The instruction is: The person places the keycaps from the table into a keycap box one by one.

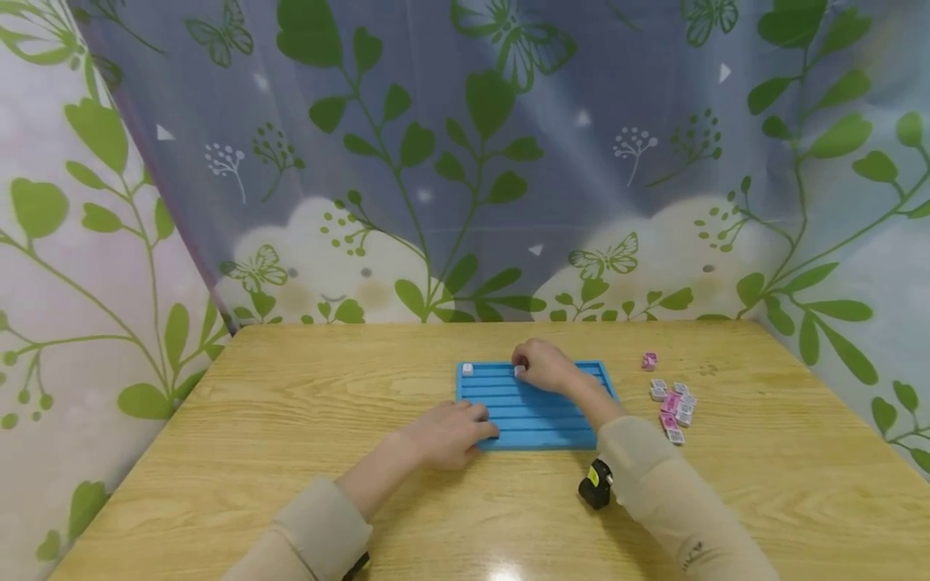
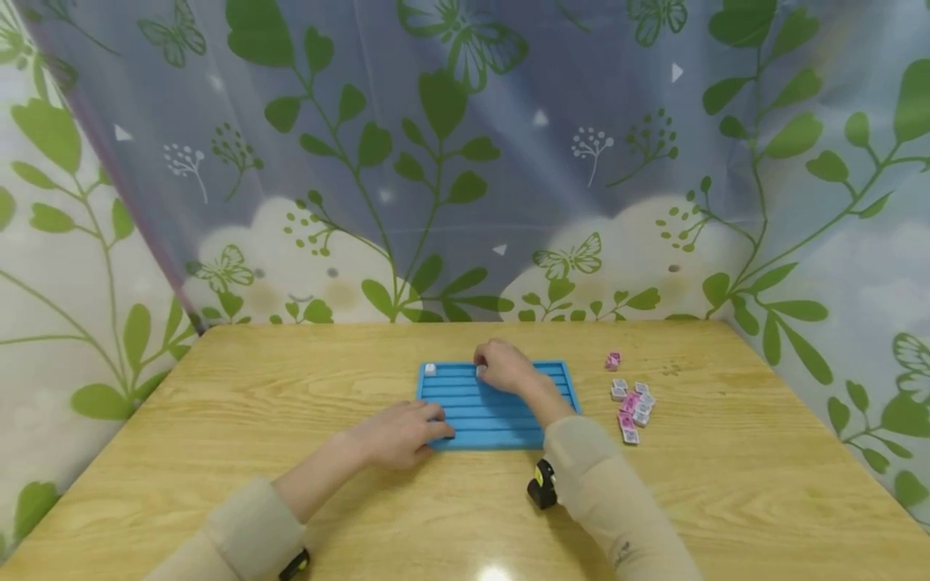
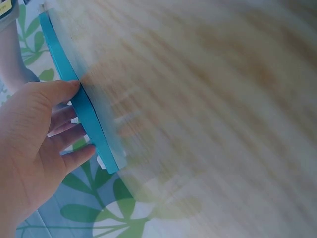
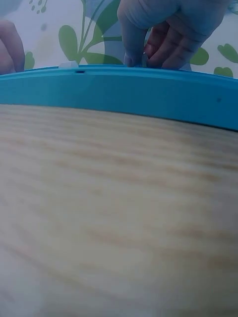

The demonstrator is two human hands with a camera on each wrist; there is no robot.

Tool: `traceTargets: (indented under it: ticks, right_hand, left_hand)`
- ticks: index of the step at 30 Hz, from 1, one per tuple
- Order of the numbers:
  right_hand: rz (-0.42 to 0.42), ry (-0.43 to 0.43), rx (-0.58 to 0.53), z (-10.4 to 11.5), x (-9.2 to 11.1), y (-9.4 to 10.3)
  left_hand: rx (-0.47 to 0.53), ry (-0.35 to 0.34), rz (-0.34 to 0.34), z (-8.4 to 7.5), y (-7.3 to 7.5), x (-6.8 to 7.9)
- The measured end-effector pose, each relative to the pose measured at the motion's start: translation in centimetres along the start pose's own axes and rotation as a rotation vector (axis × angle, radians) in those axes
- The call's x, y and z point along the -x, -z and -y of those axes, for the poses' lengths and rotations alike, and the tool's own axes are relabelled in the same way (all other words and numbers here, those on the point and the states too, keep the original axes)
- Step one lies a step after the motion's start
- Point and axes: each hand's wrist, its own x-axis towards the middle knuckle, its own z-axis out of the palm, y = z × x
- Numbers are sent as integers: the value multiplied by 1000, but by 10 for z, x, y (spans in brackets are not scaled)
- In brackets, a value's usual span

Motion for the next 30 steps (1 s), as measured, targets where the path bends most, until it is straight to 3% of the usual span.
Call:
traceTargets:
  ticks: [16, 30]
  right_hand:
    - [18, -8, -30, 11, -10, -6]
    - [16, 17, 36, 21, -19, -9]
  left_hand:
    - [-10, 7, 3, 0, -1, -1]
    - [-1, 6, 6, 0, 0, 0]
